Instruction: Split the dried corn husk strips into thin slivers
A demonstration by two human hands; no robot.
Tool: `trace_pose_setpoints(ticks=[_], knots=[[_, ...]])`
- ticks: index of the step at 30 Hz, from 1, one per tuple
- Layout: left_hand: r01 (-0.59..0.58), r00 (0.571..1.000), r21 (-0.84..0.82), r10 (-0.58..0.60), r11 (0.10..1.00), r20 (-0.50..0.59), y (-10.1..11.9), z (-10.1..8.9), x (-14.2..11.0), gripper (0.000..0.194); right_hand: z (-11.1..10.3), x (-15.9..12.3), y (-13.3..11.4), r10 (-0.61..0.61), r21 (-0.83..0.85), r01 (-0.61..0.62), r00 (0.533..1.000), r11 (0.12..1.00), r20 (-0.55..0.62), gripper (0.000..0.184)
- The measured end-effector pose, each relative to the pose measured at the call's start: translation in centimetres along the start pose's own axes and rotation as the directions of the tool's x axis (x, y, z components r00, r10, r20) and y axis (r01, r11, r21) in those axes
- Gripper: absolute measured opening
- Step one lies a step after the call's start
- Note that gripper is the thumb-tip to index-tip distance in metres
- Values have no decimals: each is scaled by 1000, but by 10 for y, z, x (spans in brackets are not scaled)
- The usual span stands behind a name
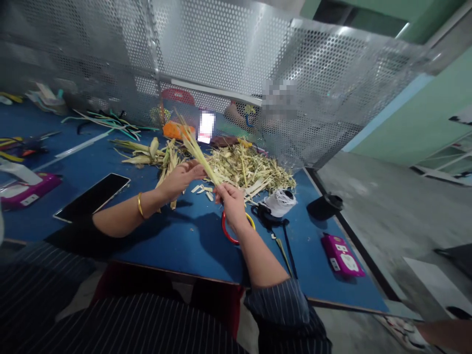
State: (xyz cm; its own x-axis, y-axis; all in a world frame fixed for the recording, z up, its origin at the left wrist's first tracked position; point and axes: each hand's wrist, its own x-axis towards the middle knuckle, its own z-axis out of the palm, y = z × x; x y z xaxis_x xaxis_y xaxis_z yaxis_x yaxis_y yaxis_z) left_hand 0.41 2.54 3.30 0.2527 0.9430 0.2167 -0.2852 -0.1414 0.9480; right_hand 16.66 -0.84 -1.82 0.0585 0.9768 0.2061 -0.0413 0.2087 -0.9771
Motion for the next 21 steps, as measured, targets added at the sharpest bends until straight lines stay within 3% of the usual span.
trace_pose_setpoints(ticks=[2,5,12,16,21], knots=[[14,1000,-89,-15,996,-16,-10,-1,2,30,9,-5,6,42,16,-42,998,999,36,31],[-24,991,-175,0,984,-137,-13,-6,5,19,21,-12,12,124,66,-130,988,989,97,32],[-58,969,-220,2,974,-246,-6,-11,7,21,31,-22,16,199,118,-219,967,969,157,31],[-62,971,-279,-7,958,-238,-2,-15,9,22,35,-25,17,210,113,-236,957,965,200,31],[26,979,-395,-102,918,-174,2,-15,8,24,40,-29,20,231,45,-252,935,967,268,34]])
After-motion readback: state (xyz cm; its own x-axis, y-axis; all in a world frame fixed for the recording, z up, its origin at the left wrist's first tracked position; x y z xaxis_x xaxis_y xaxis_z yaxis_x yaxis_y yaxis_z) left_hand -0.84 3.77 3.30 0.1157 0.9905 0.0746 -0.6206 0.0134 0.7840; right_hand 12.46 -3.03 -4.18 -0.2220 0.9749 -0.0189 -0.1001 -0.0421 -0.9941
